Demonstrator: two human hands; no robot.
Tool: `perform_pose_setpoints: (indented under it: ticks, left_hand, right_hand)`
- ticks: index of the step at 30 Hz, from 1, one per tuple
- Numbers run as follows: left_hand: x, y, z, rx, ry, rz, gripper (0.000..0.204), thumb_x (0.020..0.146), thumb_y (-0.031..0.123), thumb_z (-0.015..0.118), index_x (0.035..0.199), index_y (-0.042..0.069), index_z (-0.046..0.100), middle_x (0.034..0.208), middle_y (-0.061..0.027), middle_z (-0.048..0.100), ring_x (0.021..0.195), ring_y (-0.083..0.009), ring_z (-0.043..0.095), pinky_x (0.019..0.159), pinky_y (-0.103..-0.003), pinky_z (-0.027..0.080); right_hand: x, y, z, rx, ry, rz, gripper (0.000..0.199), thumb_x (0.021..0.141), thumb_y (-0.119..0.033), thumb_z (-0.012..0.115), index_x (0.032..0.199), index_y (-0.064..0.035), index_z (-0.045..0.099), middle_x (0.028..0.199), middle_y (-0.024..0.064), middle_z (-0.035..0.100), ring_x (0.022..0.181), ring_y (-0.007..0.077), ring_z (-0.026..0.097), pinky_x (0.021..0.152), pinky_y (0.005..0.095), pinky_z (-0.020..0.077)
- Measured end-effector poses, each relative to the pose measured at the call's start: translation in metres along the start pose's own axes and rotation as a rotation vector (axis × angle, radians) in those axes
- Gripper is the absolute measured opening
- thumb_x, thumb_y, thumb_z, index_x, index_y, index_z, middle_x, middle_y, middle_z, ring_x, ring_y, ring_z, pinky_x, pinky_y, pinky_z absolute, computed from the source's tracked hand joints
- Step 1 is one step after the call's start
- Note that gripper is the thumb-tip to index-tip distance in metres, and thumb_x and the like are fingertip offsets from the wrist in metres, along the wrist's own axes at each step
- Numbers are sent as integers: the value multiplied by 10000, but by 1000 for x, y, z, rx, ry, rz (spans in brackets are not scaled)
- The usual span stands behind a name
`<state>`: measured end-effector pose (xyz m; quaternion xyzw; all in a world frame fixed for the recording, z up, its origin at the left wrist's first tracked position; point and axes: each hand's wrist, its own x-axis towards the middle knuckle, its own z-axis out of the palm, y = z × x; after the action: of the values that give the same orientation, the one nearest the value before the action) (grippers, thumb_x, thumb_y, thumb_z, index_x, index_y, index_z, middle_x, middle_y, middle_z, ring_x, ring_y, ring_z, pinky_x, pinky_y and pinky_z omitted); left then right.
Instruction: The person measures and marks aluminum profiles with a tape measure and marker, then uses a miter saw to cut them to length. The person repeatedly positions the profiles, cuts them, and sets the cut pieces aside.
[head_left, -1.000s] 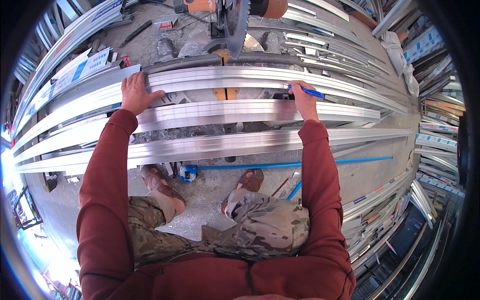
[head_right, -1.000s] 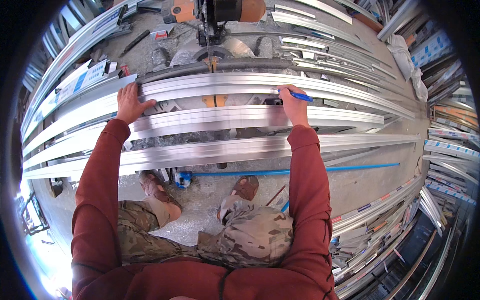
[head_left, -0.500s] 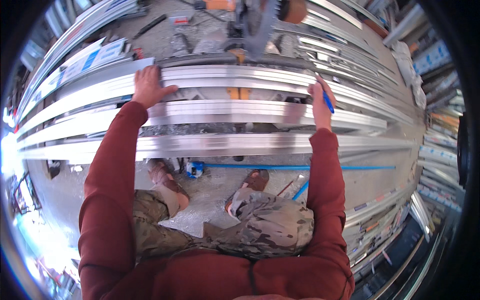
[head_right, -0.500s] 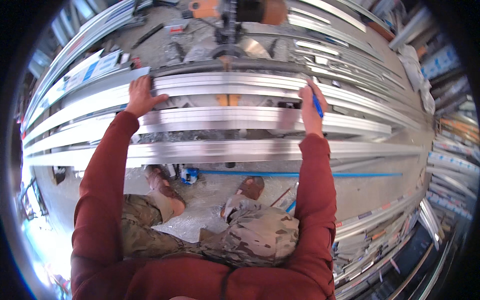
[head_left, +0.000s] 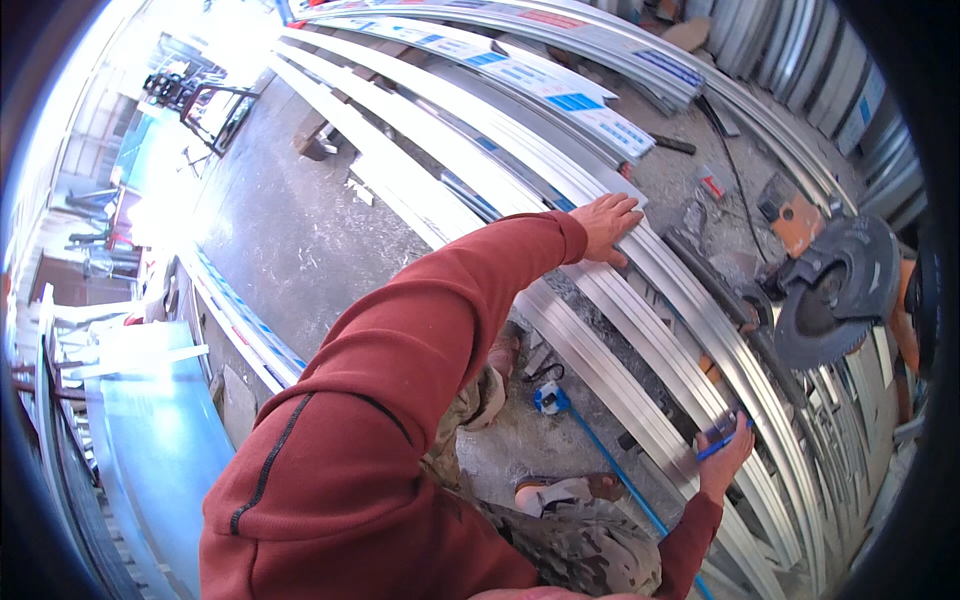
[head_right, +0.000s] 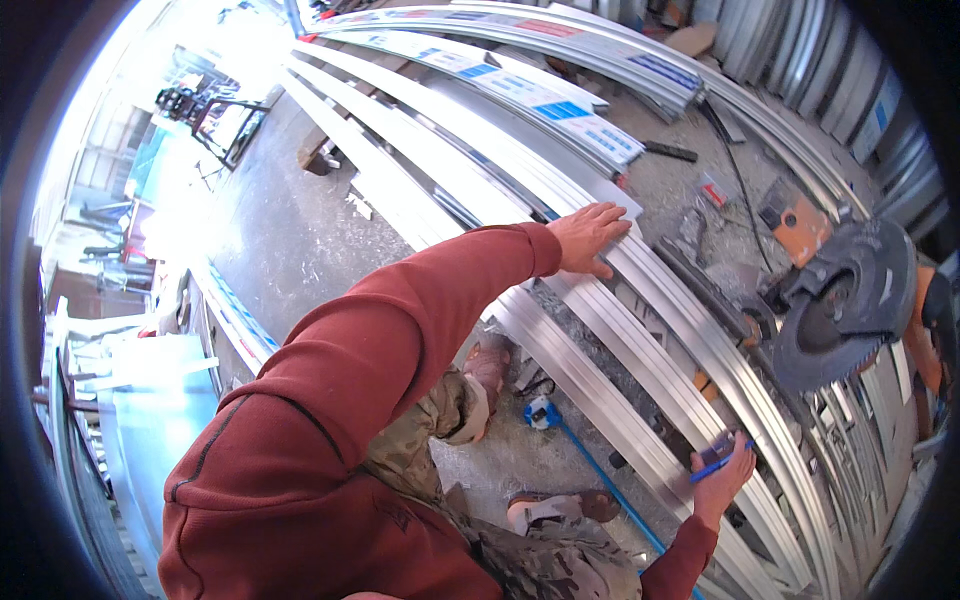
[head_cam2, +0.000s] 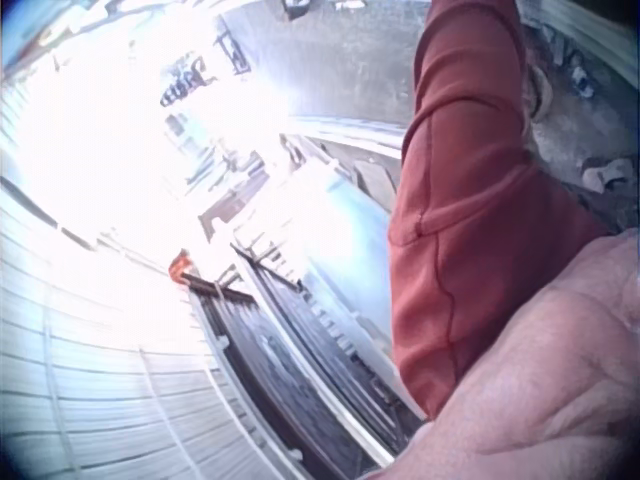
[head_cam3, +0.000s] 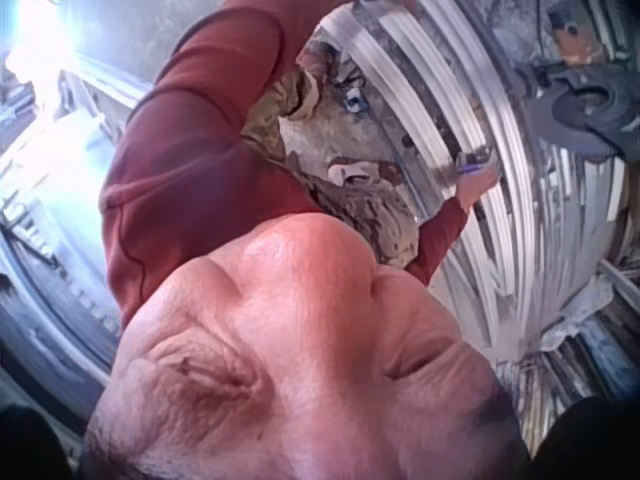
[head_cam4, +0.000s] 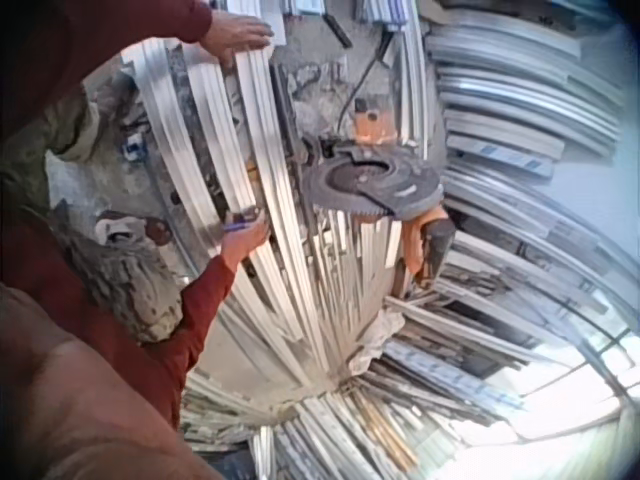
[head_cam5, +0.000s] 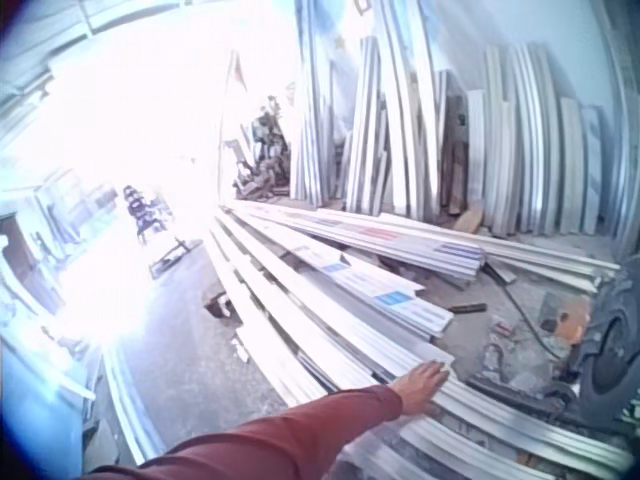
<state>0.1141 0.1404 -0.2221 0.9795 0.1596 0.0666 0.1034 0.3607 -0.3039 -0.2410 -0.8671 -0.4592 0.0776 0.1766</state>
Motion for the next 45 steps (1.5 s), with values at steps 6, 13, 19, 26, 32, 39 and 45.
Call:
perform_pose_setpoints:
  ticks: [6,13,19,26,32,39,45]
  left_hand:
    - [-75,-34,-66,-193,-29,-96,543,787,385,757,1186,55,597,1210,-148,581,1194,-327,515,1031,-425,404]
    - [-183,-68,-62,-30,-255,52,901,662,425,850,1393,65,467,1238,-128,578,1173,-317,531,1035,-455,395]
    - [-177,-75,-51,138,-340,-37,836,546,311,902,1253,53,535,1135,-121,600,1112,-293,561,971,-420,439]
    - [-185,-68,-43,143,-380,-36,692,528,305,898,1094,67,578,1006,-107,616,1016,-300,590,906,-413,465]
    - [-188,-50,-39,147,-405,-10,628,552,309,878,1042,61,573,992,-112,614,999,-307,588,881,-418,466]
    - [-185,-48,-36,-49,-346,-27,583,520,210,861,980,32,552,957,-160,566,914,-378,539,825,-475,440]
    - [-142,-34,-54,-212,-332,-104,772,679,297,859,1320,52,504,1322,-198,517,1275,-380,458,1086,-477,372]
  right_hand:
    - [-10,-4,-2,-133,-7,77,858,665,-132,852,1404,-56,423,1439,214,462,1362,409,371,1176,510,230]
    - [-70,-35,5,45,-36,-66,813,679,-199,849,1361,-16,444,1412,229,456,1328,420,390,1130,550,261]
    - [-85,-35,18,-59,-101,-111,903,582,-105,873,1365,-57,426,1442,203,442,1370,406,349,1155,552,240]
    - [-93,-23,17,2,-183,35,840,600,19,863,1326,-92,454,1452,161,439,1382,396,330,1120,508,309]
    - [-109,-5,17,-33,-126,29,826,578,-32,841,1314,-66,468,1343,194,503,1334,428,370,1156,541,250]
    - [-88,-3,9,-3,-71,-61,751,611,-124,856,1272,-83,503,1390,196,486,1324,419,401,1145,514,287]
    - [-83,-1,-2,57,-45,-62,716,666,-244,861,1266,-57,518,1382,217,511,1271,440,452,1131,515,299]
